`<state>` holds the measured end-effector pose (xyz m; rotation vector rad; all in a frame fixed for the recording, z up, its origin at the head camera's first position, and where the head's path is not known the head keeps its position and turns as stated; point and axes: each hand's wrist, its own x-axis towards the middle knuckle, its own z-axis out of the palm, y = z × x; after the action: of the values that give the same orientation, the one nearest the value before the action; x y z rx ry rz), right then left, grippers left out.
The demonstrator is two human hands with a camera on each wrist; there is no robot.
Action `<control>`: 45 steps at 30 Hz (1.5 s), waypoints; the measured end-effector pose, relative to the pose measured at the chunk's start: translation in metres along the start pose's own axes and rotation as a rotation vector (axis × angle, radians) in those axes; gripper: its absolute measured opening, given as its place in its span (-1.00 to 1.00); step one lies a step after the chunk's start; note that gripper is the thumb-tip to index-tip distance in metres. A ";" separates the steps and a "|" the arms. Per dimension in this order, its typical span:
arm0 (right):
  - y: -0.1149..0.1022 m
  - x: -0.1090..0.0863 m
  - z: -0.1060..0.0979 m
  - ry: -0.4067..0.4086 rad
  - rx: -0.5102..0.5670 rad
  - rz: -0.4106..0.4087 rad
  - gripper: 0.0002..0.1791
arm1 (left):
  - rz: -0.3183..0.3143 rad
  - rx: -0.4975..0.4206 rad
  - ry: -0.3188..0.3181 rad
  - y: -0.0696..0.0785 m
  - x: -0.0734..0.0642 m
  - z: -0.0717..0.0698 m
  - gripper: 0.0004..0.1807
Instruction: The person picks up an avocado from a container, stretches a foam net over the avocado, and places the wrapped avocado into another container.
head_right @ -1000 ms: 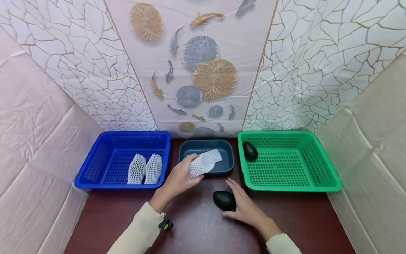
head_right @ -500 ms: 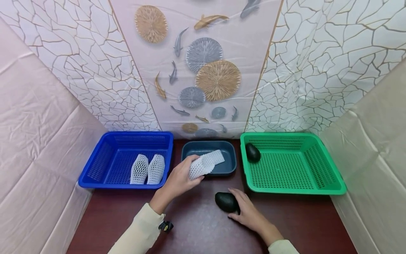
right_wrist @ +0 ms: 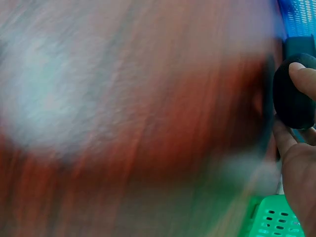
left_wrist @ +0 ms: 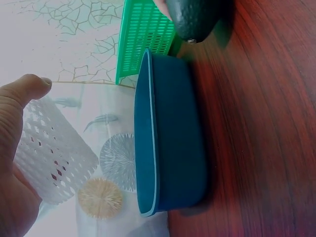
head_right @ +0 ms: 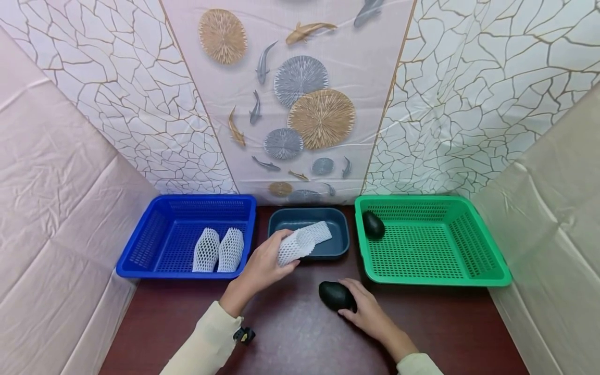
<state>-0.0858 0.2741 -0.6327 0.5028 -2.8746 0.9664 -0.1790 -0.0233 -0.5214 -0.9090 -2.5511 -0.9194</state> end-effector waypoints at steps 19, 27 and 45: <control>-0.041 0.025 -0.048 0.117 0.012 -0.098 -0.09 | 0.020 0.023 -0.010 0.000 0.001 0.000 -0.19; -0.051 0.034 -0.072 0.153 0.049 -0.101 -0.09 | 0.035 0.050 -0.017 -0.001 0.000 0.001 -0.18; -0.068 0.051 -0.113 0.144 0.069 -0.152 -0.03 | 0.069 0.133 -0.092 0.001 0.002 0.000 -0.21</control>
<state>-0.1168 0.2763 -0.4951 0.6199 -2.6406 1.0342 -0.1802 -0.0215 -0.5201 -1.0138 -2.6030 -0.6937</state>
